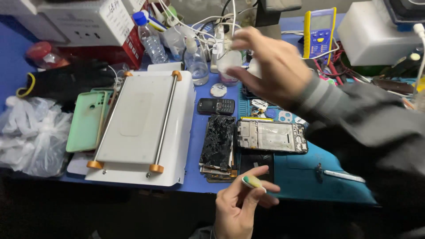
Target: Cleaning internal components of a mobile phone using a cloth, brush, and cleaning solution during a repair process.
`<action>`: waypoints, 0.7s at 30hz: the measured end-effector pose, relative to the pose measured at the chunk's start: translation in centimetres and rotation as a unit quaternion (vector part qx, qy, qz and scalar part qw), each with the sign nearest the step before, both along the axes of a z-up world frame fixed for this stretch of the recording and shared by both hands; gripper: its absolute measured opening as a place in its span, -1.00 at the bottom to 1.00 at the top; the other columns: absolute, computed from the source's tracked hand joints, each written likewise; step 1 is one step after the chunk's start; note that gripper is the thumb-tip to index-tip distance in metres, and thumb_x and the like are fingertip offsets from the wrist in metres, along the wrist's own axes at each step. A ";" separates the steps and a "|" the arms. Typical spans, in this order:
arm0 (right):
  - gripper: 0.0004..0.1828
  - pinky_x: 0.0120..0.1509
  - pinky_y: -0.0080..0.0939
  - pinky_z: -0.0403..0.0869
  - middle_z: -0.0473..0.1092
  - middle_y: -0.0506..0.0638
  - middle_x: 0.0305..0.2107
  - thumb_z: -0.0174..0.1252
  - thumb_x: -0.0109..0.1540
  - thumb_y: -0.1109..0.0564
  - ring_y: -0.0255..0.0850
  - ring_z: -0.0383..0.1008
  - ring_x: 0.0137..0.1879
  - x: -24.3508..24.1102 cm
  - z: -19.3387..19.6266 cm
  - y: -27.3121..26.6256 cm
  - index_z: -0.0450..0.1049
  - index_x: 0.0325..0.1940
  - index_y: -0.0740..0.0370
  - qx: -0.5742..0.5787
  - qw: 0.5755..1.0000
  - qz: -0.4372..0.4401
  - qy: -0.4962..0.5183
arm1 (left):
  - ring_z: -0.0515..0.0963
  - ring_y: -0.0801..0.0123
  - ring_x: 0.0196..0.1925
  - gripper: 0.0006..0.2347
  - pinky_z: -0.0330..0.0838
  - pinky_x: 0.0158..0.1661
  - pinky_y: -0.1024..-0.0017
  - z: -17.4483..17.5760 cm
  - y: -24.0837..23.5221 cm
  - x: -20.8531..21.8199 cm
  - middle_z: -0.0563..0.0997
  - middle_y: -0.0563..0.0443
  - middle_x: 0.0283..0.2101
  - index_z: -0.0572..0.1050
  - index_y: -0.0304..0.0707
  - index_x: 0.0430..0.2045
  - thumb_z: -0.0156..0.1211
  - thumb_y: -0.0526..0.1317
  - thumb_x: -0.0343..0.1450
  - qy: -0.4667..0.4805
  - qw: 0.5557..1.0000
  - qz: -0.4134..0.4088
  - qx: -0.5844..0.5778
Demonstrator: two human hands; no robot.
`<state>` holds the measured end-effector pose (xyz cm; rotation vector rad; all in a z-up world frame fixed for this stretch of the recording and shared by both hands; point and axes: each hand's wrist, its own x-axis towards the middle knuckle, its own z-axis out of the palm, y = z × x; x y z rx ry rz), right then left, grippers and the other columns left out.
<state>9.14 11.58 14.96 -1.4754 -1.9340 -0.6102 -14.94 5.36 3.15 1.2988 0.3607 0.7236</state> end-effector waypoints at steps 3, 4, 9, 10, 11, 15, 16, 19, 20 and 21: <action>-0.16 0.08 0.07 0.52 0.43 0.25 -0.13 0.45 0.25 0.04 0.08 0.48 -0.05 0.9 -1.7 12.9 0.08 0.38 0.36 -0.024 0.999 -0.023 0.020 | 0.61 0.45 -0.58 -0.50 0.58 -0.44 0.56 -1.5 -0.5 -1.3 0.70 -0.03 -0.47 0.42 -0.63 0.18 0.14 -0.09 0.47 0.044 0.999 0.015 -0.009; -0.16 0.08 0.07 0.52 0.43 0.25 -0.13 0.45 0.25 0.04 0.08 0.48 -0.05 0.6 -2.2 15.2 0.08 0.38 0.36 -0.023 0.999 -0.026 0.023 | 0.61 0.45 -0.58 -0.50 0.58 -0.44 0.56 -2.3 -0.5 -2.0 0.70 -0.03 -0.47 0.42 -0.63 0.18 0.14 -0.09 0.47 0.047 0.999 0.012 -0.007; -0.42 -0.39 0.10 0.56 0.51 0.14 -0.38 0.43 0.12 -0.04 0.10 0.58 -0.42 -0.9 -4.7 21.2 0.28 0.05 0.17 -0.113 0.969 -0.218 0.041 | 0.53 0.42 -0.73 -0.42 0.51 -0.59 0.58 -6.6 -0.4 -5.4 0.53 0.01 -0.68 0.35 -0.59 0.27 0.06 -0.01 0.47 0.067 0.996 0.054 -0.021; -0.42 -0.39 0.10 0.56 0.51 0.14 -0.38 0.43 0.12 -0.04 0.10 0.58 -0.42 -0.9 -5.1 21.3 0.28 0.05 0.17 -0.114 0.968 -0.218 0.041 | 0.53 0.42 -0.73 -0.42 0.51 -0.59 0.58 -6.6 -0.3 -5.6 0.53 0.01 -0.68 0.35 -0.59 0.27 0.06 -0.01 0.47 0.067 0.996 0.054 -0.023; -0.37 -0.35 0.14 0.58 0.51 0.18 -0.37 0.39 0.12 0.06 0.14 0.60 -0.39 -0.9 -5.6 21.4 0.19 0.12 0.19 -0.114 0.967 -0.218 0.070 | 0.54 0.42 -0.72 -0.44 0.52 -0.59 0.57 -6.5 -0.4 -5.8 0.56 -0.02 -0.68 0.39 -0.60 0.24 0.09 -0.03 0.46 0.072 0.995 0.061 -0.019; -0.31 -0.11 0.21 0.57 0.49 0.21 -0.28 0.49 0.06 0.08 0.21 0.59 -0.24 0.2 -8.1 22.3 0.17 0.06 0.13 -0.103 0.951 -0.237 0.173 | 0.56 0.39 -0.65 -0.46 0.60 -0.53 0.50 -6.2 -0.2 -6.0 0.61 -0.06 -0.61 0.39 -0.56 0.23 0.14 -0.07 0.44 0.073 0.995 0.061 -0.031; -0.31 -0.11 0.21 0.57 0.49 0.21 -0.28 0.49 0.06 0.08 0.21 0.59 -0.24 0.5 -8.0 22.1 0.17 0.06 0.13 -0.102 0.951 -0.236 0.173 | 0.56 0.39 -0.65 -0.46 0.60 -0.53 0.50 -5.6 -0.4 -5.9 0.61 -0.06 -0.61 0.39 -0.56 0.23 0.14 -0.07 0.44 0.073 0.995 0.062 -0.029; -0.46 -0.17 0.13 0.51 0.41 0.22 -0.40 0.46 0.09 0.02 0.18 0.49 -0.28 0.8 -5.7 20.2 0.36 0.01 0.20 -0.002 0.978 -0.162 0.133 | 0.61 0.37 -0.64 -0.48 0.63 -0.55 0.48 -4.2 -0.6 -5.8 0.72 -0.13 -0.51 0.33 -0.56 0.25 0.14 -0.13 0.43 0.077 0.992 0.092 -0.046; -0.43 -0.17 -0.06 0.56 0.48 0.13 -0.32 0.49 0.12 -0.05 0.02 0.53 -0.27 0.4 -3.6 18.8 0.38 0.03 0.21 0.070 0.983 -0.148 0.080 | 0.61 0.36 -0.64 -0.50 0.61 -0.55 0.47 -4.0 -0.6 -5.8 0.74 -0.15 -0.51 0.32 -0.47 0.26 0.13 -0.17 0.43 0.079 0.989 0.118 -0.038; -0.40 -0.17 -0.25 0.62 0.55 0.05 -0.23 0.52 0.15 -0.12 -0.13 0.57 -0.26 -0.2 -1.8 17.4 0.41 0.06 0.23 0.139 0.981 -0.132 0.027 | 0.62 0.34 -0.64 -0.52 0.60 -0.56 0.47 -3.8 -0.8 -5.8 0.76 -0.18 -0.51 0.31 -0.38 0.27 0.12 -0.20 0.43 0.082 0.986 0.143 -0.032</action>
